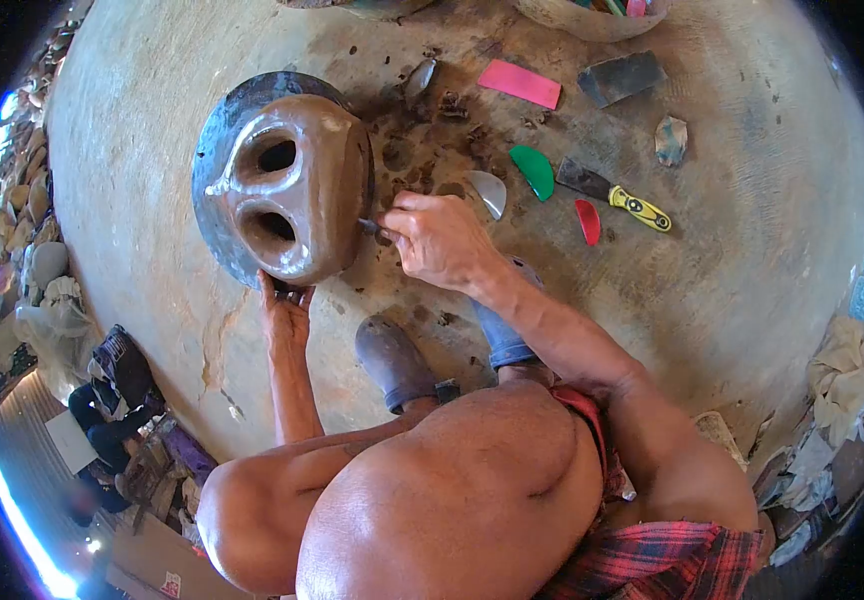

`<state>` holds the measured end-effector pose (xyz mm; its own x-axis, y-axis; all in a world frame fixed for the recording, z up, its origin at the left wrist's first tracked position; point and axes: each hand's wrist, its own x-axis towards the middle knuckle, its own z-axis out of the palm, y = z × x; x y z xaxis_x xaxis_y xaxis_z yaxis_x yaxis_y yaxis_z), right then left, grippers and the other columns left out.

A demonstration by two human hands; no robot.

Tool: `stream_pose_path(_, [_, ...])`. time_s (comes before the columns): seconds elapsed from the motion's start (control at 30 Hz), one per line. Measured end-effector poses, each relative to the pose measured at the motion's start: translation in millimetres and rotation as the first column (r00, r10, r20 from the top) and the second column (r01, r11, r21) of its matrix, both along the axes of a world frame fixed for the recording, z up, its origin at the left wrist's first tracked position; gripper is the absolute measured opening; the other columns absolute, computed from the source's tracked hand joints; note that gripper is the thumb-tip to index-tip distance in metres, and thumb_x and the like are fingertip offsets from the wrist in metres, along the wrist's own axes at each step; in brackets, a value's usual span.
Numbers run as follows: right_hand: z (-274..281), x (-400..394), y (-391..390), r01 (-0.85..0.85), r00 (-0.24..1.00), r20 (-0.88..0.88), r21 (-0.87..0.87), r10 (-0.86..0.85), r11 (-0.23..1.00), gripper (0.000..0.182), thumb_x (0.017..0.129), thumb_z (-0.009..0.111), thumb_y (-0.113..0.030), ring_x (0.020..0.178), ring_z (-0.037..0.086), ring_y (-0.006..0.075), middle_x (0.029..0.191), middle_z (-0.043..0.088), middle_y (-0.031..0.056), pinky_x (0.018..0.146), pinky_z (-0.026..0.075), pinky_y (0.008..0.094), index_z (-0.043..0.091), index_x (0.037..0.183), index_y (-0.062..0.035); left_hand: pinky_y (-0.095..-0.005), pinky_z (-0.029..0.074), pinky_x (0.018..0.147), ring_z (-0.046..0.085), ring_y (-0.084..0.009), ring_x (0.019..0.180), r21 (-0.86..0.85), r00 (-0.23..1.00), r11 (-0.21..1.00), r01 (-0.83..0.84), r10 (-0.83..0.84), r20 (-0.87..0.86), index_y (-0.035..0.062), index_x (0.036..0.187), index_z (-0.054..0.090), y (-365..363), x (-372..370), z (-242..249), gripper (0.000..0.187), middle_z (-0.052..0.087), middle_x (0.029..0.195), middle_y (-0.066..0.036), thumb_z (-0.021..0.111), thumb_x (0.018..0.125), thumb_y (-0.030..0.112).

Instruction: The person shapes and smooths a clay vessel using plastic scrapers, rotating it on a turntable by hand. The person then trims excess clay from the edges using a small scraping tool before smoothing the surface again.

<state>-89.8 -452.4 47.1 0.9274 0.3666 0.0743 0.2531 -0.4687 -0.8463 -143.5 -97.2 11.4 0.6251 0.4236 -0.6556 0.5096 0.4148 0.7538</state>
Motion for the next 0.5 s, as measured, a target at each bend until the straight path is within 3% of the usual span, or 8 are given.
stream_pose_path(0.17, [2,4,0,0.096,0.995,-0.003,0.001,-0.096,0.995,0.013,0.088,0.070,-0.016,0.080,0.073,0.0393,0.092,0.071,0.0136,0.073,0.061,0.0518,0.076,0.092,-0.0057,-0.0541,0.052,0.112,0.054,-0.0339,0.140,-0.005,1.000,1.000,0.013,-0.013,0.012,0.0169,0.161,0.043,-6,-1,4,0.070,0.045,0.164,-0.008,0.061,0.107,0.057])
stream_pose_path(0.5, [1,10,-1,0.098,0.995,-0.011,-0.053,-0.099,0.994,0.013,0.087,0.070,-0.017,0.082,0.074,0.0392,0.091,0.070,0.0137,0.073,0.061,0.0522,0.076,0.091,-0.0064,-0.0588,0.050,0.116,0.048,-0.0399,0.146,-0.077,1.000,0.997,-0.008,0.010,0.026,0.0174,0.164,0.039,-8,-1,2,0.070,0.038,0.169,-0.009,0.060,0.108,0.054])
